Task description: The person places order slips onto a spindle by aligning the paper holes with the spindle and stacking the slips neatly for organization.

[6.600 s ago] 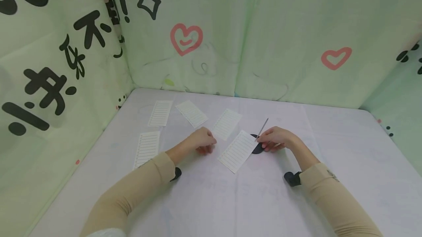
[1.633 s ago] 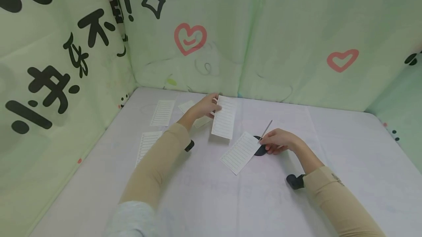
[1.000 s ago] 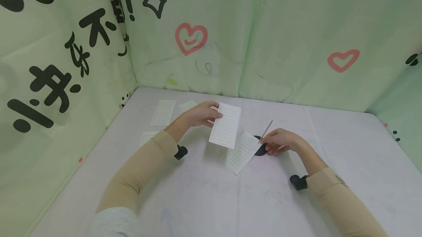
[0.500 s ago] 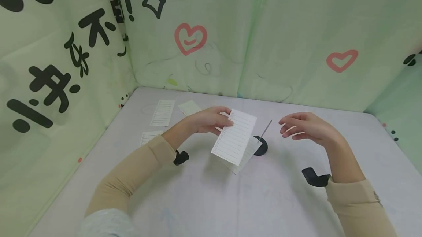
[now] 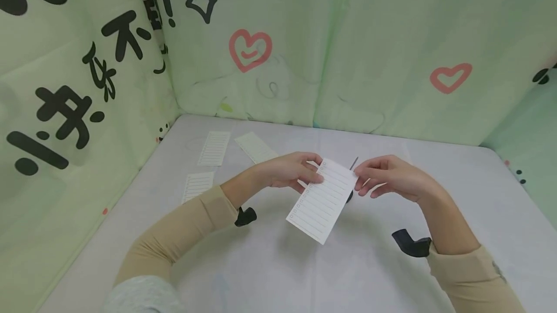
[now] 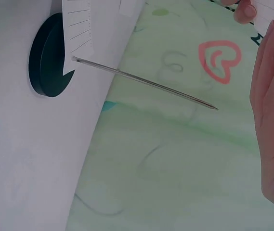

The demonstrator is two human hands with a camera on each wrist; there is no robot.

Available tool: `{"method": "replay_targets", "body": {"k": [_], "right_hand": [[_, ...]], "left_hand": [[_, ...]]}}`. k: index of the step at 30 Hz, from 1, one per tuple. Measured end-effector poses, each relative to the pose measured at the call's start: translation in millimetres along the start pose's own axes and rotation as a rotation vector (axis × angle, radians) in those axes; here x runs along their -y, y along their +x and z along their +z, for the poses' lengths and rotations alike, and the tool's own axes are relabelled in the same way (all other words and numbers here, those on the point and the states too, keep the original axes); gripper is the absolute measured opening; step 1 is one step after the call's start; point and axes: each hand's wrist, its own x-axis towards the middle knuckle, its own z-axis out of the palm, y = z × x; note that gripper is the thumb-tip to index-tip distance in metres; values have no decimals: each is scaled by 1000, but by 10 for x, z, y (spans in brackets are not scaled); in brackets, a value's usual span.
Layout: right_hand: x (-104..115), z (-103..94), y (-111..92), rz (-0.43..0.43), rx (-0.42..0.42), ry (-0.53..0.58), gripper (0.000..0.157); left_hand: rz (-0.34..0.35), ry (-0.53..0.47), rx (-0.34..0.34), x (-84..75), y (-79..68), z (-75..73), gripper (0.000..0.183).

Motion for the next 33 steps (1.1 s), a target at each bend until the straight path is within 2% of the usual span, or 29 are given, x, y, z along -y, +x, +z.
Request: {"method": "replay_targets", "body": {"k": [5, 10, 17, 24, 33], "right_hand": [[-9, 40, 43, -1, -13, -6, 28], [-16, 42, 90, 18, -71, -20, 30], [-48, -98, 116, 53, -188, -19, 35], [-120, -256, 168, 102, -233, -7, 42], [-213, -356, 253, 142, -256, 44, 42]], "left_hand": [[-7, 11, -16, 17, -5, 2, 28], [-19, 24, -44, 38, -5, -27, 29], [-42, 36, -36, 117, -19, -99, 27], [-44, 32, -31, 187, -38, -163, 24], [-56, 42, -113, 266, 7, -163, 10]]}}
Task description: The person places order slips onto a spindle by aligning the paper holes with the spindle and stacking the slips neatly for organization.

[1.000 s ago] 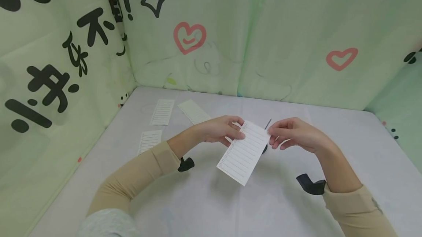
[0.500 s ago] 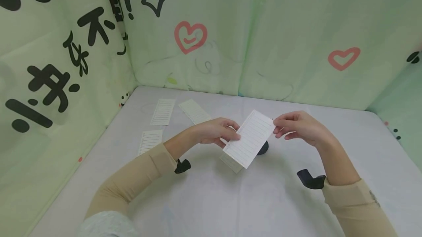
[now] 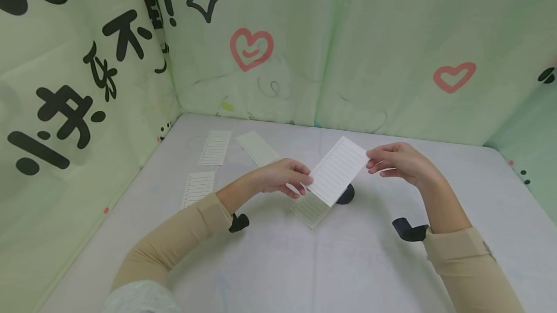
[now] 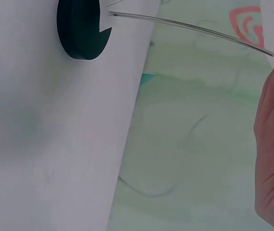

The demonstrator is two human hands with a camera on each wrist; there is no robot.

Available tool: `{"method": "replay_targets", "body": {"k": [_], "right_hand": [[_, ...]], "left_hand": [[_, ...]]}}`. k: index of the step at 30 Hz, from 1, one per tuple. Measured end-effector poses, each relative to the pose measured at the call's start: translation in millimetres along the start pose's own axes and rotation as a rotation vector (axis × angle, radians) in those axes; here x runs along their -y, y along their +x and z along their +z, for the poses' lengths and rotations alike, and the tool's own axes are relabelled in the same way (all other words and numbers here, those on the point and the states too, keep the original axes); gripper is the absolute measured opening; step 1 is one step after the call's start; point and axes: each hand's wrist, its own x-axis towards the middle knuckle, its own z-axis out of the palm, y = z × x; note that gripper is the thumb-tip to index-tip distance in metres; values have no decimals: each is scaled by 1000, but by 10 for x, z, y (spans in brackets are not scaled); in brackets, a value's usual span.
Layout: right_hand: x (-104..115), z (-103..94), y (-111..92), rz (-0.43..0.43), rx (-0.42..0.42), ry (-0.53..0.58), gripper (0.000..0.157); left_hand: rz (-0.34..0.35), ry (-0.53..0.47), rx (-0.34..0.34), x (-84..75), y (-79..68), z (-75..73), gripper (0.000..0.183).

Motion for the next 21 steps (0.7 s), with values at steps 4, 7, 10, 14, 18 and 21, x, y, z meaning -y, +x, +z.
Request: {"method": "replay_targets", "body": {"k": [4, 7, 10, 14, 18, 21], "right_hand": [[-24, -20, 38, 9, 14, 57, 32], [-25, -17, 44, 13, 28, 101, 21], [-19, -1, 45, 17, 32, 124, 17], [-14, 16, 54, 19, 31, 119, 18], [-17, 28, 69, 17, 32, 110, 21], [-22, 32, 78, 17, 30, 104, 25]], "left_hand": [[0, 6, -21, 28, 15, 20, 10], [5, 12, -27, 47, 26, 22, 10], [6, 8, -30, 69, 40, 15, 7], [3, 6, -39, 99, 60, 6, 5], [-9, 6, -44, 121, 74, 3, 5], [-12, 10, -49, 135, 82, 7, 6]]}}
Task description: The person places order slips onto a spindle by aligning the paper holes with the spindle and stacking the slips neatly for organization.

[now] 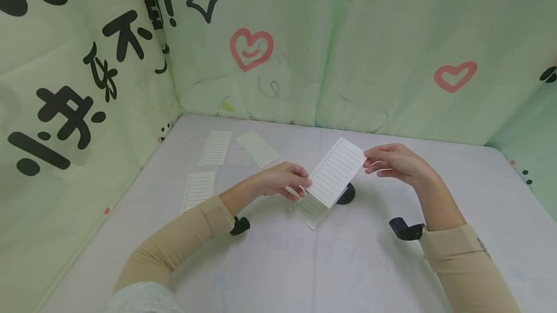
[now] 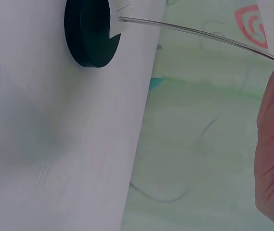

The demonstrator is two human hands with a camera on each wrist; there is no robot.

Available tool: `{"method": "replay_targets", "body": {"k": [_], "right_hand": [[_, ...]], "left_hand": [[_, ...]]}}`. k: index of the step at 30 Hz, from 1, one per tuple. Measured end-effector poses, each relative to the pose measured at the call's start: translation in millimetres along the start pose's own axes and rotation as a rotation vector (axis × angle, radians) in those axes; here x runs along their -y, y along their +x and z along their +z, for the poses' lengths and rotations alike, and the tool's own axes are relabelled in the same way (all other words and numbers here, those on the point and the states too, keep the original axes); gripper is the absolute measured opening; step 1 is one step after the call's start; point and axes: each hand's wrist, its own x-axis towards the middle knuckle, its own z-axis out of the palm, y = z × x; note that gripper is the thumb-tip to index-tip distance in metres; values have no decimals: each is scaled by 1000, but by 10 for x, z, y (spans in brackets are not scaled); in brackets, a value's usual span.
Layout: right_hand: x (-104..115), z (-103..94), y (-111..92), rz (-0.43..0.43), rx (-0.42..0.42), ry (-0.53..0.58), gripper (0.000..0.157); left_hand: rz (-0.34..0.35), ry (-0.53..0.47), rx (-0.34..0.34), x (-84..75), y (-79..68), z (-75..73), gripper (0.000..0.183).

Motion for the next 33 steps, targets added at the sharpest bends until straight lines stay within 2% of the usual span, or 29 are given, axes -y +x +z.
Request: {"method": "replay_targets", "body": {"k": [13, 22, 27, 30, 33], "right_hand": [[-36, -20, 27, -3, 13, -13, 31], [-77, -28, 69, -7, 17, -24, 23], [-73, -14, 75, -7, 16, -55, 33], [-106, -10, 104, -21, 18, -116, 42], [-187, -9, 149, -14, 42, -167, 45]], "left_hand": [[9, 6, -18, 27, 28, 30, 6], [10, 9, -44, 92, 116, 43, 7], [7, 16, -61, 123, 156, 46, 7], [-3, 33, -86, 150, 177, 47, 7], [-45, 51, -96, 183, 189, 51, 7]]}}
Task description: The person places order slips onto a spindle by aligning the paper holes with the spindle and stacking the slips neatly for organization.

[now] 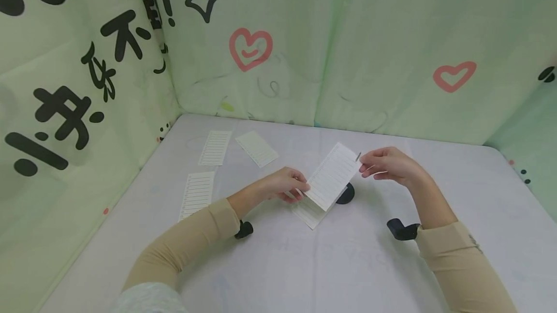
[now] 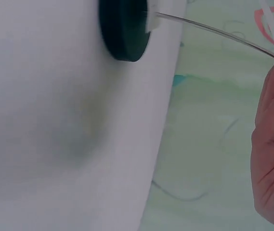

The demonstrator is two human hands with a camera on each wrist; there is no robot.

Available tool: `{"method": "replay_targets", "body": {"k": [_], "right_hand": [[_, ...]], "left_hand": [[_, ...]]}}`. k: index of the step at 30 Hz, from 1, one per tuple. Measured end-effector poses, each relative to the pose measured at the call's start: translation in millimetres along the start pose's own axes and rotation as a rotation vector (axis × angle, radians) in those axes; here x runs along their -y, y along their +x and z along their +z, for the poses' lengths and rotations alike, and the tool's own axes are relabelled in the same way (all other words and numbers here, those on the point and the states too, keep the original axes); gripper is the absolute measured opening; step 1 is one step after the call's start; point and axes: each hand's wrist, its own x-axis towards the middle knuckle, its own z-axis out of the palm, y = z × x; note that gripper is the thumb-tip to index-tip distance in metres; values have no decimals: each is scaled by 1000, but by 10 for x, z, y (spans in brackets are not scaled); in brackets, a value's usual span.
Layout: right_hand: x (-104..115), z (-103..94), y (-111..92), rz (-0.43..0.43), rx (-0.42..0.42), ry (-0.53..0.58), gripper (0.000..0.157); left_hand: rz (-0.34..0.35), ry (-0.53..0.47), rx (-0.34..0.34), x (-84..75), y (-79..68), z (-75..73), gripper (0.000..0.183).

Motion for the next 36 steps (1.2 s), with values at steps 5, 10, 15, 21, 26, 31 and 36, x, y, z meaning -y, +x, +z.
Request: {"method": "replay_targets", "body": {"k": [5, 10, 15, 21, 26, 31, 36], "right_hand": [[-127, 43, 73, 43, 107, 5, 36], [-169, 110, 145, 102, 135, -23, 31], [-233, 161, 236, 173, 142, -51, 27], [-307, 224, 275, 202, 152, -50, 25], [-339, 261, 309, 228, 147, -59, 23], [-368, 273, 339, 239, 141, -69, 23], [-389, 285, 349, 244, 131, -79, 26]], "left_hand": [[-102, 55, 14, 68, 16, 3, 9], [-180, 49, 38, 120, 15, -9, 9], [-218, 53, 26, 143, 23, -18, 4], [-279, 0, 67, 164, 48, -42, 6], [-305, 9, 80, 168, 49, -51, 6], [-324, 20, 64, 184, 63, -60, 8], [-336, 13, 65, 212, 77, -70, 10]]}}
